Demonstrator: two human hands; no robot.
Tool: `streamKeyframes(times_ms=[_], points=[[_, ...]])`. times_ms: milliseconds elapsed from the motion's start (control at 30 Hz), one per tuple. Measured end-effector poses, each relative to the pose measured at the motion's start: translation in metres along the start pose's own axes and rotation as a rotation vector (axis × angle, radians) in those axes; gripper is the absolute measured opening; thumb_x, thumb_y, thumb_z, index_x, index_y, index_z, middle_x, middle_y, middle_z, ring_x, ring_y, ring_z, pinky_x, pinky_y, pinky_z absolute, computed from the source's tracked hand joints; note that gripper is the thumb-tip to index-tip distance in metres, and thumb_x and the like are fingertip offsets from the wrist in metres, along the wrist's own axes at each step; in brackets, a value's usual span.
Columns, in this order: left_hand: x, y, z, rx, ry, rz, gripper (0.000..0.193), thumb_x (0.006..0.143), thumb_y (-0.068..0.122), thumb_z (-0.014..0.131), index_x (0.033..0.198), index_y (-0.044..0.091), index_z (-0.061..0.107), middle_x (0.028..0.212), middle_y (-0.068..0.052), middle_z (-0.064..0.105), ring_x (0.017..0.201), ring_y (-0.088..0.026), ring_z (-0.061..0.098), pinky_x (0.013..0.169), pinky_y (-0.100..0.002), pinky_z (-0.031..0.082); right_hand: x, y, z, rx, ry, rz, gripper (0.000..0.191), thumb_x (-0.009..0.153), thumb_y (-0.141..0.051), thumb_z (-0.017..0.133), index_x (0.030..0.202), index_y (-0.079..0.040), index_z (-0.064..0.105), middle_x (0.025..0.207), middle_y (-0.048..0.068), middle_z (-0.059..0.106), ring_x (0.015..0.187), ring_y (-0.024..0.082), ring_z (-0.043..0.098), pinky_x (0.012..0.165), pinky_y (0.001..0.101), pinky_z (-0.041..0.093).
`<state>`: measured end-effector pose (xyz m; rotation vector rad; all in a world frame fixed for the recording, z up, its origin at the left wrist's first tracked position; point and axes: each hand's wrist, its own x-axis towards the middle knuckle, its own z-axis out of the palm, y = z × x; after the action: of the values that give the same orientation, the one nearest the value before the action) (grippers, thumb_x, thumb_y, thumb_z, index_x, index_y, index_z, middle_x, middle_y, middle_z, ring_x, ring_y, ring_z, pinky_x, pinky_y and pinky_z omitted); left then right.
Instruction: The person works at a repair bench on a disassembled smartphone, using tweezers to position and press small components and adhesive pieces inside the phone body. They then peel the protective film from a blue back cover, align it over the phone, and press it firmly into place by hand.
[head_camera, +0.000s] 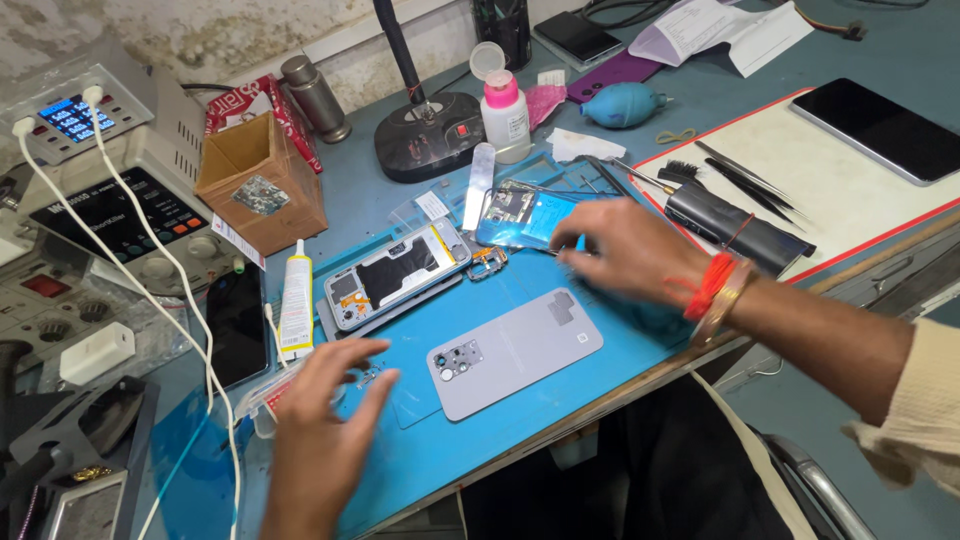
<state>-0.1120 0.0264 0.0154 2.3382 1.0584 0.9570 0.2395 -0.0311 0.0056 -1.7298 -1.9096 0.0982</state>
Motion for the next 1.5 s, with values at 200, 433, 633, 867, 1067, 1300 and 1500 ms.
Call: streamKeyframes(times_ms=[200, 433, 633, 867, 1067, 1300, 1500], points=[[-0.008, -0.034, -0.042, 0.145, 0.201, -0.077, 0.015, 0.084, 0.009, 0.079, 0.098, 0.005, 0.077, 0.088, -0.005, 0.073, 0.073, -0.014, 0.068, 0.066, -0.028, 0.051, 0.010, 0.051, -0.046, -0.169, 0.104, 0.124, 0.020, 0.086, -0.019, 0.072, 0.101, -0.008, 0.078, 0.098, 0.014, 0.076, 0.091, 0.031, 0.073, 0.083, 0.0434, 0.057], [-0.028, -0.075, -0.043, 0.198, 0.178, -0.254, 0.014, 0.082, 0.009, 0.081, 0.096, 0.008, 0.081, 0.082, -0.005, 0.076, 0.067, -0.010, 0.067, 0.054, -0.025, 0.047, 0.011, 0.086, -0.087, -0.362, -0.012, 0.299, 0.022, 0.087, -0.023, 0.073, 0.105, -0.011, 0.081, 0.099, 0.013, 0.079, 0.091, 0.033, 0.074, 0.086, 0.0443, 0.058], [-0.037, -0.091, -0.039, 0.249, 0.194, -0.192, 0.016, 0.081, 0.010, 0.082, 0.097, 0.008, 0.082, 0.090, -0.005, 0.078, 0.080, -0.012, 0.072, 0.061, -0.027, 0.052, 0.009, 0.088, -0.084, -0.351, -0.173, 0.314, 0.024, 0.082, -0.022, 0.075, 0.103, -0.012, 0.081, 0.098, 0.011, 0.080, 0.091, 0.032, 0.075, 0.085, 0.0448, 0.058], [-0.047, -0.105, -0.030, 0.304, 0.159, -0.128, 0.020, 0.080, 0.010, 0.083, 0.100, 0.010, 0.082, 0.101, -0.007, 0.080, 0.102, -0.017, 0.076, 0.091, -0.032, 0.058, 0.011, 0.083, -0.072, -0.341, -0.199, 0.337, 0.029, 0.083, -0.027, 0.075, 0.108, -0.012, 0.080, 0.101, 0.012, 0.080, 0.094, 0.031, 0.076, 0.087, 0.0440, 0.058], [-0.054, -0.121, -0.017, 0.269, 0.192, -0.007, 0.034, 0.080, 0.013, 0.080, 0.113, 0.010, 0.078, 0.116, -0.010, 0.077, 0.115, -0.021, 0.072, 0.101, -0.035, 0.055, 0.018, 0.060, -0.057, -0.319, -0.229, 0.170, 0.085, 0.074, -0.055, 0.080, 0.142, -0.013, 0.050, 0.117, 0.019, 0.067, 0.113, 0.037, 0.063, 0.097, 0.0456, 0.051], [-0.055, -0.129, -0.013, 0.348, 0.180, -0.085, 0.042, 0.077, 0.016, 0.083, 0.119, 0.015, 0.078, 0.119, -0.013, 0.074, 0.114, -0.024, 0.071, 0.098, -0.038, 0.056, 0.030, 0.027, -0.025, -0.273, -0.317, 0.111, 0.120, 0.063, -0.062, 0.086, 0.156, -0.014, 0.028, 0.137, 0.024, 0.050, 0.130, 0.042, 0.047, 0.106, 0.0491, 0.042], [-0.056, -0.126, -0.015, 0.362, 0.149, -0.112, 0.042, 0.078, 0.016, 0.083, 0.120, 0.016, 0.078, 0.120, -0.015, 0.073, 0.116, -0.026, 0.070, 0.097, -0.039, 0.055, 0.041, 0.026, -0.015, -0.314, -0.367, 0.160, 0.119, 0.063, -0.060, 0.088, 0.156, -0.017, 0.027, 0.148, 0.025, 0.039, 0.138, 0.044, 0.039, 0.111, 0.0516, 0.038]])
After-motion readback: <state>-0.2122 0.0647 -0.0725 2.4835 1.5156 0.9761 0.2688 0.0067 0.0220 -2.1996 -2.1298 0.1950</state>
